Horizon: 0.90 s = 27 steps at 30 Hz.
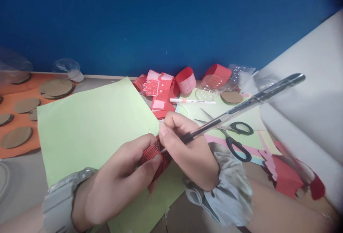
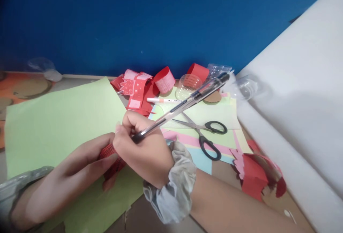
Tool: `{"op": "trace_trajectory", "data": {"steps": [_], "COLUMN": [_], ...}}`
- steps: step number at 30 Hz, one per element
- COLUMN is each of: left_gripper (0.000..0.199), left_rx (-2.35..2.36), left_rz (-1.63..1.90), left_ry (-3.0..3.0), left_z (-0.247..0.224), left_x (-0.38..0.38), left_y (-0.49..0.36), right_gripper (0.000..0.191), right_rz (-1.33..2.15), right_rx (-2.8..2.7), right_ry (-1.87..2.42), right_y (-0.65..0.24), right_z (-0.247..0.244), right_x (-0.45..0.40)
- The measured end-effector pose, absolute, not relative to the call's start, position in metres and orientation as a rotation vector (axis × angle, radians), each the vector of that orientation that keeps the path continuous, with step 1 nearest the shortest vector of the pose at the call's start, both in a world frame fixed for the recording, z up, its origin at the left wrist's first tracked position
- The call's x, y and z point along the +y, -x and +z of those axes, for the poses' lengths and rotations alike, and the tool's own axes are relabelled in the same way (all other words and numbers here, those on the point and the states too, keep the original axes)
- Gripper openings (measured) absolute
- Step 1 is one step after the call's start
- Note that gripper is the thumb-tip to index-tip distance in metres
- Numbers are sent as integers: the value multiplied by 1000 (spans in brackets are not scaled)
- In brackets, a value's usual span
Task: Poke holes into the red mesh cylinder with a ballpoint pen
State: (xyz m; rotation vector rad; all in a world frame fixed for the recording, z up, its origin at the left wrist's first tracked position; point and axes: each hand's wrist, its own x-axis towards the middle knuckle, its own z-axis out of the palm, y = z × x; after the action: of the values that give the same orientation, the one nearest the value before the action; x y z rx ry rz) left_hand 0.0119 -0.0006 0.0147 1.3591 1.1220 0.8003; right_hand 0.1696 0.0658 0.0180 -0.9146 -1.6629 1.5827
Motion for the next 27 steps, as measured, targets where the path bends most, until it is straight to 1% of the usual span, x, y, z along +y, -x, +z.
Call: {"op": "trace_trajectory", "data": {"steps": [4, 8, 14, 27], "left_gripper": [28, 23, 30, 30], "left_rx": [1125, 1125, 1124, 1139], "left_rz": [785, 782, 795, 793], "left_ry": [-1359, -1349, -1353, -1375], "left_z": [14, 15, 16, 16], "left_x": [-1, -2, -1, -1], "left_y": [-11, -11, -12, -12], "right_gripper": [33, 35, 34, 35], "right_rz": [1557, 1587, 1579, 1600], "right_rx": [-1677, -1678, -1659, -1674], "right_ry": [930, 910, 919, 913], "right_y": [-169, -169, -169, -170], "right_z": [19, 19, 19, 19], "right_x": [67, 66, 67, 66]}}
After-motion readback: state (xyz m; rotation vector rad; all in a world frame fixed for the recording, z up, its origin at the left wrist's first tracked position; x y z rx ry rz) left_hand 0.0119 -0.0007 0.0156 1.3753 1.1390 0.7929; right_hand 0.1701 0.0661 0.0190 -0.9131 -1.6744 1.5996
